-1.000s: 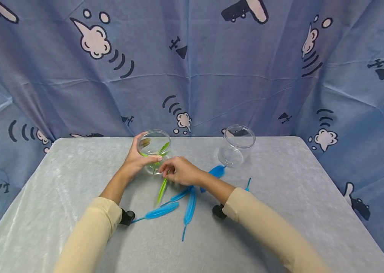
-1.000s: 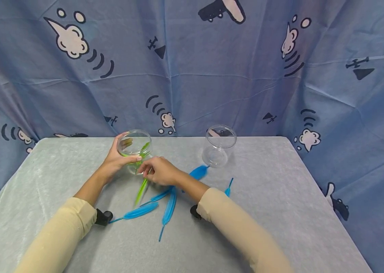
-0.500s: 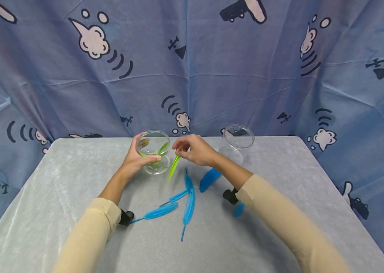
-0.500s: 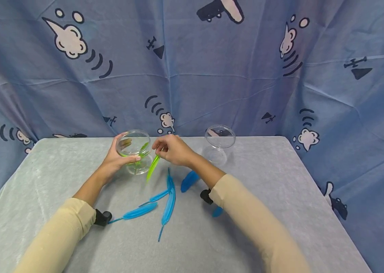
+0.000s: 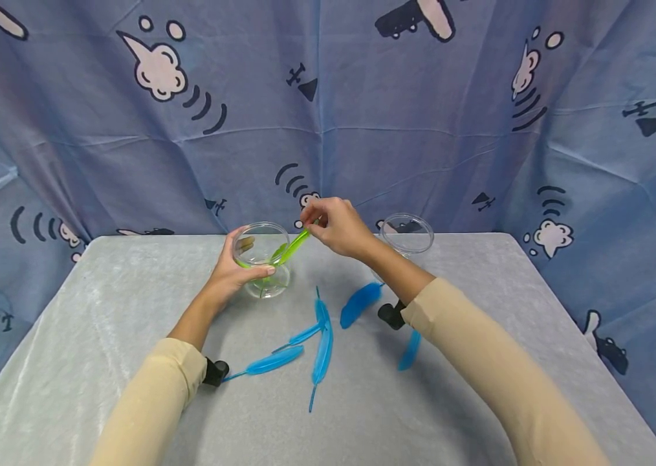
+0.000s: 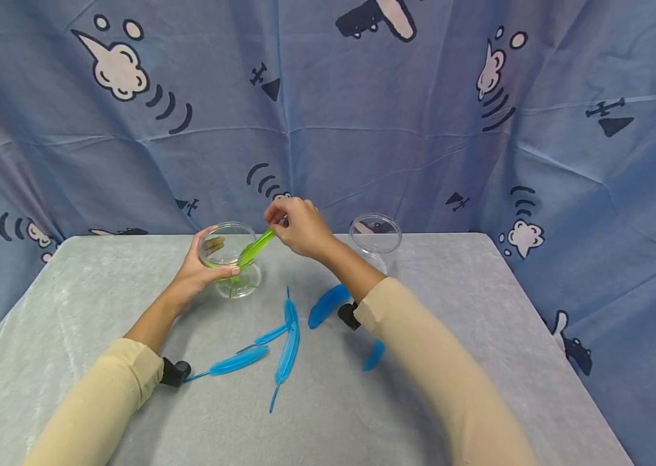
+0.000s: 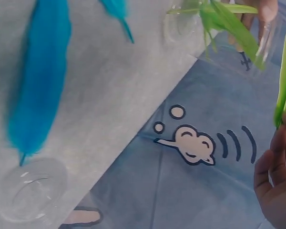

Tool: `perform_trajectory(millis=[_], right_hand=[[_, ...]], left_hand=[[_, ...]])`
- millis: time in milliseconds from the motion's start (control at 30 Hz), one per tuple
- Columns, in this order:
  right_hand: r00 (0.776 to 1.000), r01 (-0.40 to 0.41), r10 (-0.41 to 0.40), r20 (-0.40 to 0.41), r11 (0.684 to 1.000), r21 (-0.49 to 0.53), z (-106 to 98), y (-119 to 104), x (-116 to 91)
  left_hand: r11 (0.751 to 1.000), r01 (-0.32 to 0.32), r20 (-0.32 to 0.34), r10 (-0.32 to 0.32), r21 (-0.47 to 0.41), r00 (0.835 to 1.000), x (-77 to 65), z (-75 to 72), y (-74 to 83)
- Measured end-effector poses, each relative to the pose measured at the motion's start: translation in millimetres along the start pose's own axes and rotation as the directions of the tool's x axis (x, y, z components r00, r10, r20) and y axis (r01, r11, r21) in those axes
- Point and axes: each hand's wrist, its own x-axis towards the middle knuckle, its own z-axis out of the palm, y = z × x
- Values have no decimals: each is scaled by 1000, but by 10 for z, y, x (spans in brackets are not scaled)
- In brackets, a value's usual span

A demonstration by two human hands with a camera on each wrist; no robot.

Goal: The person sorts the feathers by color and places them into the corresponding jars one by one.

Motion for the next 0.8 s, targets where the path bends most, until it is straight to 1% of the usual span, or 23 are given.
perform_trajectory(millis=[200, 367, 467, 567, 667, 733, 800], right_hand=[[998, -33, 32, -46, 999, -27, -15, -72, 102], [996, -52, 44, -71, 993, -111, 26, -133, 169], [996, -59, 48, -80, 987, -148, 80, -182, 199], [996, -51, 37, -78, 980, -193, 146, -220, 216], [997, -34, 16, -70, 968, -251, 215, -255, 222], [998, -18, 0, -65, 957, -288, 262, -276, 225], [998, -4, -16, -61, 950, -313, 309, -296, 227]], left_hand=[[1000, 7, 5, -7, -6, 1000, -5, -12, 6], [1000, -14, 8, 15, -23, 1000, -4, 5, -1], [1000, -8, 13, 8, -21, 1000, -8, 1, 8], [999, 10, 23, -10, -34, 1000, -32, -4, 65], [998, 28, 36, -27, -48, 999, -82, -6, 168], [998, 32, 42, -30, -55, 999, -109, -6, 224], [998, 33, 43, -31, -59, 999, -122, -6, 246]])
